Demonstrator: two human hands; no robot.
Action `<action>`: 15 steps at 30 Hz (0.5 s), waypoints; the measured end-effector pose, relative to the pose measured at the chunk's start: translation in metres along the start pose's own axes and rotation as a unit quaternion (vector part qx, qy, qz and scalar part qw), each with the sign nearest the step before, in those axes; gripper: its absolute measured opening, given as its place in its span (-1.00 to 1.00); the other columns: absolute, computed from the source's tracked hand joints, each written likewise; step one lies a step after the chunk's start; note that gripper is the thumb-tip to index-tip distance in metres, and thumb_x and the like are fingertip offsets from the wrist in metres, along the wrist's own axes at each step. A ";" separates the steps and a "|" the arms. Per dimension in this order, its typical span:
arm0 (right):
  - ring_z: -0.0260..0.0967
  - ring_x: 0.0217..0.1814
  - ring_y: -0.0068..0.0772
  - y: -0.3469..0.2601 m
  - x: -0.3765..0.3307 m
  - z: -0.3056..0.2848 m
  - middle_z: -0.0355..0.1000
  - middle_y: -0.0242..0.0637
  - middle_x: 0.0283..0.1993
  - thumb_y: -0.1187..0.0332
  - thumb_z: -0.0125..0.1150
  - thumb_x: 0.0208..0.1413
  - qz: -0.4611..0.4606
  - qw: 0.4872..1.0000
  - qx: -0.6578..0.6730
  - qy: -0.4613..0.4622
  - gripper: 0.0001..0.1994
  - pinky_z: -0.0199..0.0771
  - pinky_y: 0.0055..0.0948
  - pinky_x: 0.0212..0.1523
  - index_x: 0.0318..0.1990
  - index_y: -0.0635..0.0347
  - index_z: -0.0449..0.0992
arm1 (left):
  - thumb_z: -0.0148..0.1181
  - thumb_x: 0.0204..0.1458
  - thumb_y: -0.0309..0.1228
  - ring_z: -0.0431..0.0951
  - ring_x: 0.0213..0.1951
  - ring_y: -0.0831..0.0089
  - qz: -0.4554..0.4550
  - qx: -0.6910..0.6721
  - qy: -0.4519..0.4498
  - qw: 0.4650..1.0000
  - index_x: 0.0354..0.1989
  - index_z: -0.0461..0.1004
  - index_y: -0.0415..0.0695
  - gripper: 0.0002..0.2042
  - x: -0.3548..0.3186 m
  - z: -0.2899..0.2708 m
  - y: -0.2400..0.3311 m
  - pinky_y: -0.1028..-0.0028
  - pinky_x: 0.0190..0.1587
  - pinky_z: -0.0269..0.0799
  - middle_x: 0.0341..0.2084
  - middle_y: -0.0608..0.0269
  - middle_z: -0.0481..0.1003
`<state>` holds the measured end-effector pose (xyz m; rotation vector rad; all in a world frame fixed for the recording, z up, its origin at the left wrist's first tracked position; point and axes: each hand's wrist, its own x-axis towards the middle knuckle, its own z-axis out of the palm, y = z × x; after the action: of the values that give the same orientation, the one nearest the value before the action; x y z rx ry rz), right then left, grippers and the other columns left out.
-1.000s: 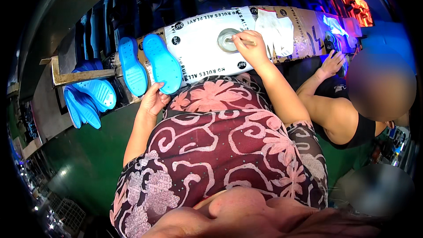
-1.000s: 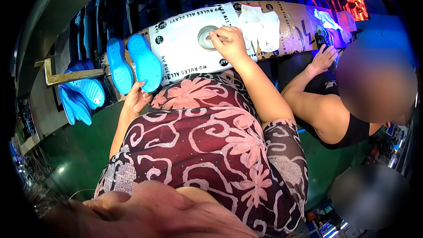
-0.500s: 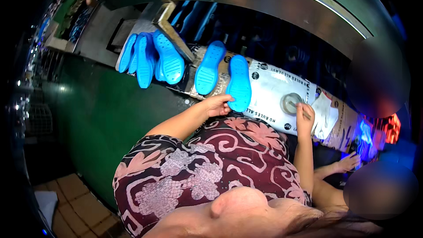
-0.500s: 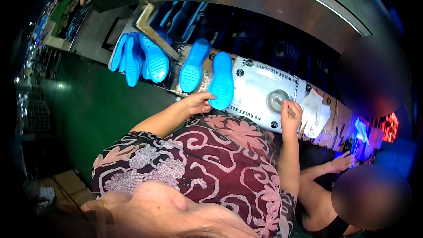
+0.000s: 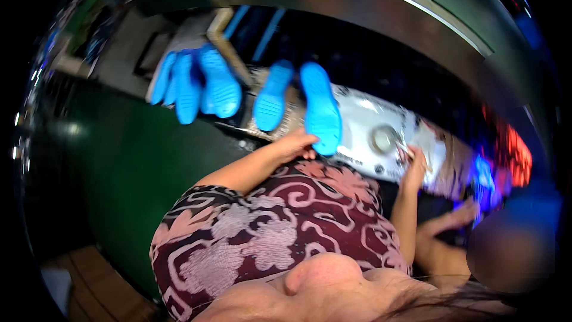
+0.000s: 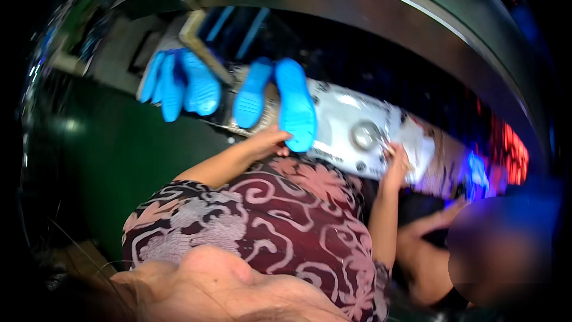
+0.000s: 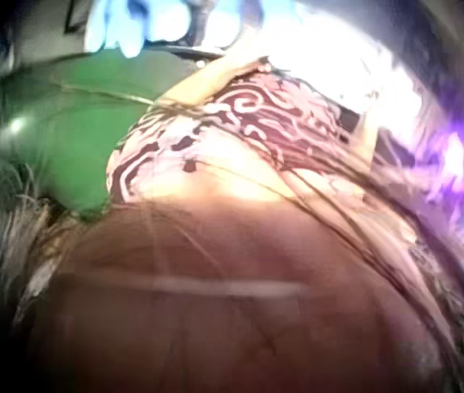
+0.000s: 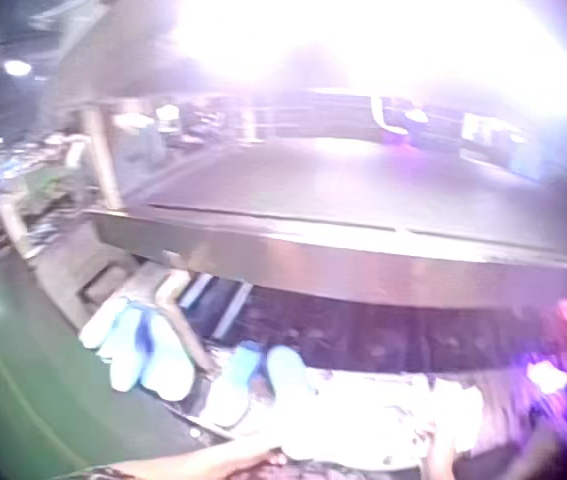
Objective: The person takes shoe soles, coats their surfaces with liquid using a brush, and places the soles onto an upper conveyor.
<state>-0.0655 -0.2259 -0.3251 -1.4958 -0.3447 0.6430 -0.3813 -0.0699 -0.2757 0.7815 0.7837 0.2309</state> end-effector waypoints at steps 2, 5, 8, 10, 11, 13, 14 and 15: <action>0.32 -0.35 -0.51 -0.008 0.000 0.005 0.42 -0.25 -0.35 0.16 -0.16 0.20 0.015 1.000 0.004 -0.012 -0.63 0.32 -0.52 -0.21 -0.27 0.33 0.45 | 0.04 -0.03 -0.39 0.45 -0.58 0.55 0.034 0.094 0.032 0.994 -0.24 0.35 -0.28 -0.77 -0.001 0.012 -0.001 0.66 -0.58 0.33 -0.51 0.22 0.46; 0.29 -0.38 -0.59 -0.024 -0.008 0.018 0.44 -0.31 -0.38 0.19 -0.06 0.16 0.002 0.996 0.084 -0.022 -0.66 0.26 -0.65 -0.27 -0.29 0.33 0.49 | 0.03 -0.01 -0.45 0.47 -0.58 0.52 0.073 0.231 0.053 0.969 -0.13 0.25 -0.31 -0.71 0.007 0.017 0.005 0.60 -0.55 0.37 -0.44 0.13 0.46; 0.28 -0.38 -0.57 -0.036 -0.012 0.020 0.43 -0.30 -0.40 0.19 -0.06 0.17 -0.016 0.994 0.090 -0.055 -0.65 0.26 -0.60 -0.26 -0.33 0.35 0.49 | 0.01 0.00 -0.51 0.48 -0.55 0.49 0.166 0.236 0.109 0.951 -0.15 0.25 -0.33 -0.75 0.006 0.037 0.010 0.58 -0.51 0.38 -0.46 0.13 0.46; 0.28 -0.38 -0.55 -0.038 -0.013 0.017 0.44 -0.26 -0.39 0.21 -0.06 0.16 -0.033 0.992 0.106 -0.058 -0.66 0.27 -0.58 -0.26 -0.34 0.37 0.49 | 0.00 0.01 -0.53 0.48 -0.53 0.51 0.191 0.247 0.142 0.939 -0.20 0.27 -0.33 -0.80 0.010 0.045 0.012 0.57 -0.47 0.39 -0.50 0.16 0.47; 0.28 -0.38 -0.55 -0.039 -0.014 0.014 0.44 -0.25 -0.38 0.22 -0.06 0.16 -0.038 0.991 0.110 -0.062 -0.66 0.28 -0.57 -0.26 -0.35 0.37 0.49 | 0.00 0.01 -0.53 0.48 -0.53 0.51 0.187 0.251 0.136 0.940 -0.20 0.27 -0.33 -0.80 0.013 0.047 0.012 0.57 -0.47 0.39 -0.50 0.16 0.47; 0.27 -0.38 -0.54 -0.040 -0.018 0.010 0.45 -0.23 -0.37 0.22 -0.05 0.15 -0.044 0.992 0.107 -0.046 -0.66 0.28 -0.56 -0.25 -0.36 0.37 0.49 | 0.00 0.00 -0.52 0.48 -0.53 0.51 0.214 0.266 0.136 0.930 -0.20 0.27 -0.34 -0.80 0.017 0.051 0.009 0.56 -0.46 0.40 -0.49 0.15 0.47; 0.27 -0.37 -0.53 -0.040 -0.019 0.009 0.46 -0.22 -0.36 0.22 -0.05 0.15 -0.051 0.993 0.102 -0.037 -0.66 0.28 -0.54 -0.23 -0.37 0.37 0.50 | 0.02 -0.01 -0.50 0.48 -0.53 0.52 0.225 0.278 0.129 0.925 -0.19 0.28 -0.33 -0.78 0.017 0.053 0.009 0.56 -0.45 0.39 -0.49 0.16 0.46; 0.27 -0.37 -0.53 -0.040 -0.019 0.009 0.46 -0.22 -0.36 0.22 -0.05 0.15 -0.049 0.993 0.105 -0.040 -0.66 0.28 -0.54 -0.23 -0.37 0.37 0.50 | 0.02 -0.01 -0.50 0.48 -0.53 0.52 0.224 0.280 0.133 0.924 -0.19 0.28 -0.33 -0.78 0.018 0.055 0.012 0.56 -0.45 0.39 -0.49 0.16 0.46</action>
<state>-0.0787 -0.2277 -0.2820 -1.2484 -0.3967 0.6419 -0.3289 -0.0837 -0.2522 1.4999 0.9323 0.5451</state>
